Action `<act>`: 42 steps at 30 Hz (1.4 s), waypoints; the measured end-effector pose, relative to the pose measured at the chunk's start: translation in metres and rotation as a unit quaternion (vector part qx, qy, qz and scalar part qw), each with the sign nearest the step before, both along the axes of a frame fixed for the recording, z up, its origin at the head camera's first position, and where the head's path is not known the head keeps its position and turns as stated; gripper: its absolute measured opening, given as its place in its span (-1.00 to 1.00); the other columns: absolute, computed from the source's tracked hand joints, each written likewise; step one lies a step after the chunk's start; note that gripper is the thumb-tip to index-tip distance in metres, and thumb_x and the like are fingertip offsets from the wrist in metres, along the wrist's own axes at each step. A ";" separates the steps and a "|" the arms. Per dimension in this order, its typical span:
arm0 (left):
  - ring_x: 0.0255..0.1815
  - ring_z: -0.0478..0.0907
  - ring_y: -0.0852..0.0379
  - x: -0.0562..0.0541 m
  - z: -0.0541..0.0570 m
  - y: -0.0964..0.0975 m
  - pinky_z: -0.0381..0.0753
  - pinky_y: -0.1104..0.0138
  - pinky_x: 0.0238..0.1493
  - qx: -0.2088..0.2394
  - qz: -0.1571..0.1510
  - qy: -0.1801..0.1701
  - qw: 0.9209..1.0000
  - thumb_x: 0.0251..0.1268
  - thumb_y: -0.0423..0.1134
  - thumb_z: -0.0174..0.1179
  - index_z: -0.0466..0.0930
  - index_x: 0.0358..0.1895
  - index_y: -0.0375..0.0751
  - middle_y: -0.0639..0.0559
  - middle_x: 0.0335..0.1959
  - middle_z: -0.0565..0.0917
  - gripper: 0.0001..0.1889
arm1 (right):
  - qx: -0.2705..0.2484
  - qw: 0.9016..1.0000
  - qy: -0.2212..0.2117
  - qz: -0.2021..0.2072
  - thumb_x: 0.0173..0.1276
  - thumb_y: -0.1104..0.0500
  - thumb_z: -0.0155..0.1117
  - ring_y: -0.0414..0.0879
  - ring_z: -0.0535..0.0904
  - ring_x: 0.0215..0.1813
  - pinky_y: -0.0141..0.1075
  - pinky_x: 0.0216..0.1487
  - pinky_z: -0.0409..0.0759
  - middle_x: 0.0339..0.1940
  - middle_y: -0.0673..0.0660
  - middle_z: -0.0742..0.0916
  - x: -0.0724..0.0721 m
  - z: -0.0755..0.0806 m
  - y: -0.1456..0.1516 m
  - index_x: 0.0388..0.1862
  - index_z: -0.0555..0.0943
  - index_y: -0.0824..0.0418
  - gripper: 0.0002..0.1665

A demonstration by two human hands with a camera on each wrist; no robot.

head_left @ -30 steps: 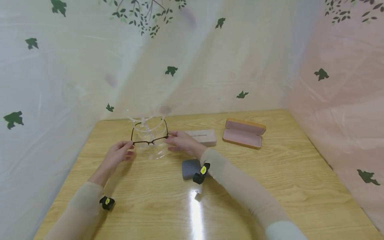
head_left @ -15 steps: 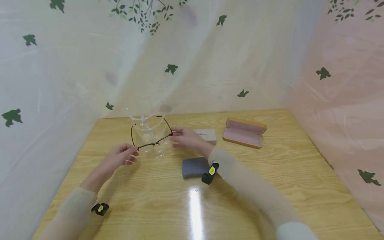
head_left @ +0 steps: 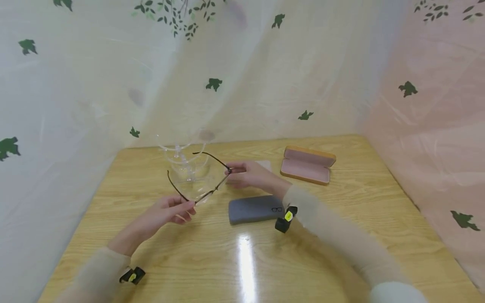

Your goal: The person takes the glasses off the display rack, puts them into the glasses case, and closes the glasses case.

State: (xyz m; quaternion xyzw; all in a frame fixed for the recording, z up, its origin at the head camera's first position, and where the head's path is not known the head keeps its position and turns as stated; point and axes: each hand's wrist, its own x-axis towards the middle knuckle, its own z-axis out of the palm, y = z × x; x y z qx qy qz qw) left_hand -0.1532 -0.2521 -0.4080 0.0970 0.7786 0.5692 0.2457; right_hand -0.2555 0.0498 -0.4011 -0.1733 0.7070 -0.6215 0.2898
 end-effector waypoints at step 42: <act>0.05 0.60 -0.27 -0.075 -0.003 0.092 0.59 -0.09 0.16 0.008 -0.072 0.016 0.997 0.49 0.02 0.21 0.60 0.01 -0.39 -0.38 0.07 0.60 -0.55 | -0.035 0.990 0.068 -0.119 0.36 0.29 0.43 0.15 0.75 -0.01 0.04 -0.05 0.72 0.25 0.44 0.61 0.031 -0.010 0.141 0.52 0.32 0.36 -0.19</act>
